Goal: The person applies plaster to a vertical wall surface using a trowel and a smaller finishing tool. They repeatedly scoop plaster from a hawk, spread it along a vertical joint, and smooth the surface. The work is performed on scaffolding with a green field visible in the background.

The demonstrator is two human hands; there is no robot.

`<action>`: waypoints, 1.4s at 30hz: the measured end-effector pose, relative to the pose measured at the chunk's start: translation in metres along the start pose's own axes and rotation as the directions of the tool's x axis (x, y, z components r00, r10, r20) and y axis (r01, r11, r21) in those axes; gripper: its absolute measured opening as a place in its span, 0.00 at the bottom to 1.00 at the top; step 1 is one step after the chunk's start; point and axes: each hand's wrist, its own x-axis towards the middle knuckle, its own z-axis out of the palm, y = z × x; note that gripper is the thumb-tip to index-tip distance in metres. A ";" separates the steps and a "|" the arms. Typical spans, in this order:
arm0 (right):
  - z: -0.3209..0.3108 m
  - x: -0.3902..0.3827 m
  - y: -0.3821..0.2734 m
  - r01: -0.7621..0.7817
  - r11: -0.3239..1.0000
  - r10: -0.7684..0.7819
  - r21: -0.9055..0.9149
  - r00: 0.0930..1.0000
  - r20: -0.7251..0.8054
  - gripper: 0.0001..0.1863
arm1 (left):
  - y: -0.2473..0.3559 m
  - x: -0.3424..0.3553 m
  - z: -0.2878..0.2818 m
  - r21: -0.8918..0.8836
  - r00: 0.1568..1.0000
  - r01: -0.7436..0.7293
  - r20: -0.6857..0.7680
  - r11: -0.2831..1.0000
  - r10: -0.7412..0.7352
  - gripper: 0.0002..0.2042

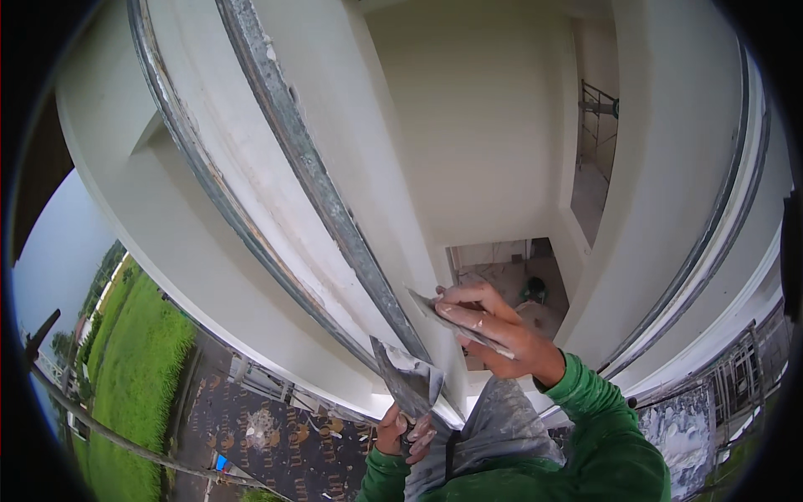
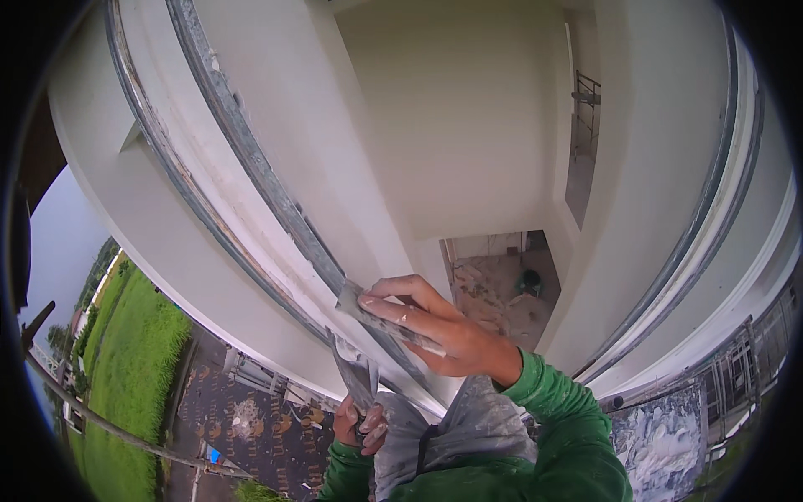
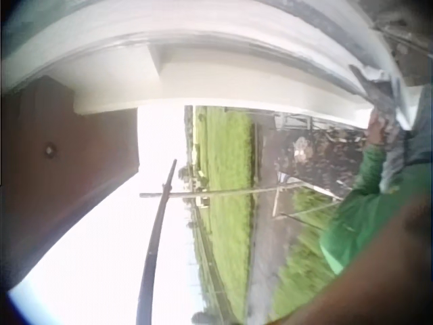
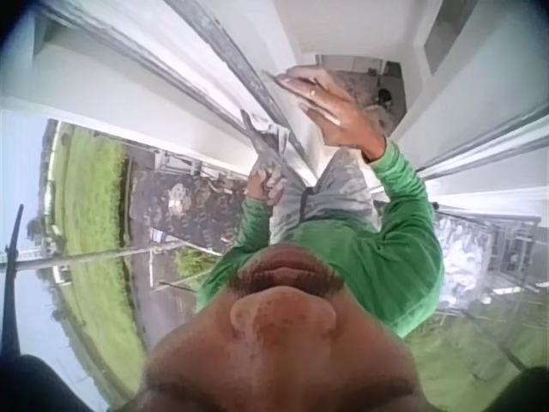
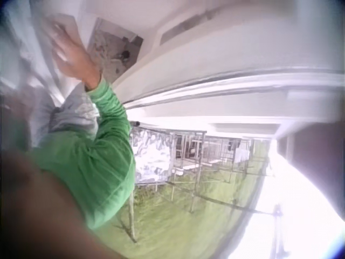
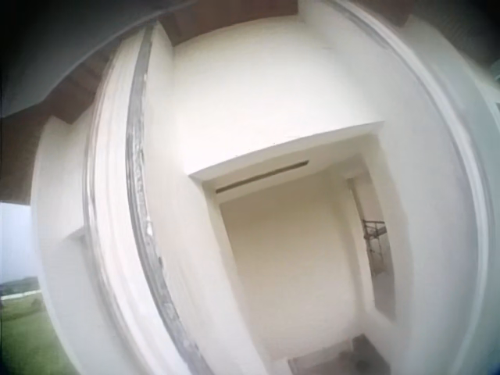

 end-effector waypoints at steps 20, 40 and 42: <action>-0.150 0.409 -0.007 0.354 0.736 -0.596 -0.578 0.743 -0.304 0.16 | 0.023 -0.043 -0.064 0.480 0.937 -0.028 -0.294 0.877 0.191 0.28; -0.030 0.194 0.098 0.198 0.890 -0.293 -0.410 0.938 -0.183 0.34 | 0.012 -0.041 -0.009 0.344 0.977 0.026 -0.207 0.939 0.049 0.22; -0.005 0.150 0.108 0.122 0.923 -0.200 -0.366 0.962 -0.184 0.32 | 0.008 -0.041 -0.003 0.358 0.981 0.016 -0.187 0.934 0.055 0.22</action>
